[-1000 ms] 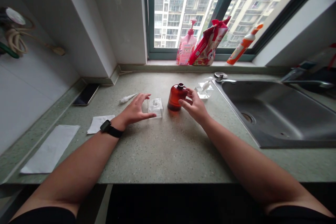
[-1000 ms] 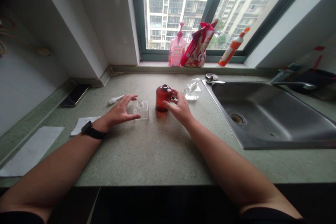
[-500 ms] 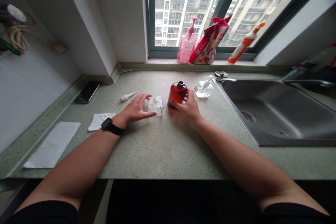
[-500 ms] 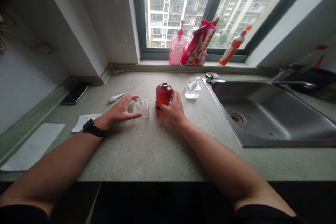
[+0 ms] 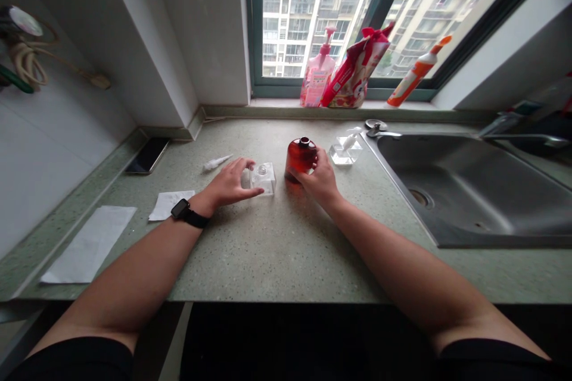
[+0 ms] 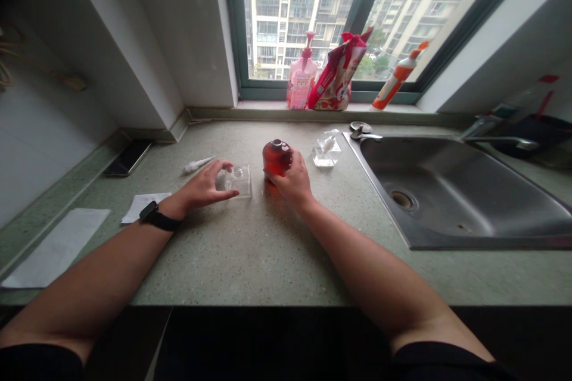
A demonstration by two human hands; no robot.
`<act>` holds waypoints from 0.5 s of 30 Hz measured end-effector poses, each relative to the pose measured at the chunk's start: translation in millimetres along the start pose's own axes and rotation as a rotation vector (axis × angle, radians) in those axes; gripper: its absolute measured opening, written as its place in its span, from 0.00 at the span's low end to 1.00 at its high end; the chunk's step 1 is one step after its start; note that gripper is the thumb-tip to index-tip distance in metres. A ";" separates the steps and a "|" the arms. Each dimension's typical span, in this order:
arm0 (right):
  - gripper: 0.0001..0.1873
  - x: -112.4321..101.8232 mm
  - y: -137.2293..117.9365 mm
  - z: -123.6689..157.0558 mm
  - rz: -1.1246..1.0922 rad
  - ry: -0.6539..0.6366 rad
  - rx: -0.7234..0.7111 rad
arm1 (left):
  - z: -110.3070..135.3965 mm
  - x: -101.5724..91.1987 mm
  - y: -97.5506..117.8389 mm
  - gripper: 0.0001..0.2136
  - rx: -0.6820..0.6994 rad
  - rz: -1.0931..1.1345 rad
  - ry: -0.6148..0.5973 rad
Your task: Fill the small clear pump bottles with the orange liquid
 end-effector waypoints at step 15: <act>0.42 -47.4 -29.3 -21.3 0.020 -0.085 -0.216 | -1.1 -3.1 10.2 0.33 0.092 -0.022 0.092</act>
Point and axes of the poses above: each hand's wrist, its own z-axis away from the middle knuckle, its own x-axis out of the palm, y = z × x, the point moved 5 cm from there along -z, towards the middle knuckle, and after that the axes turned 12 degrees about y, right-handed, at the moved point
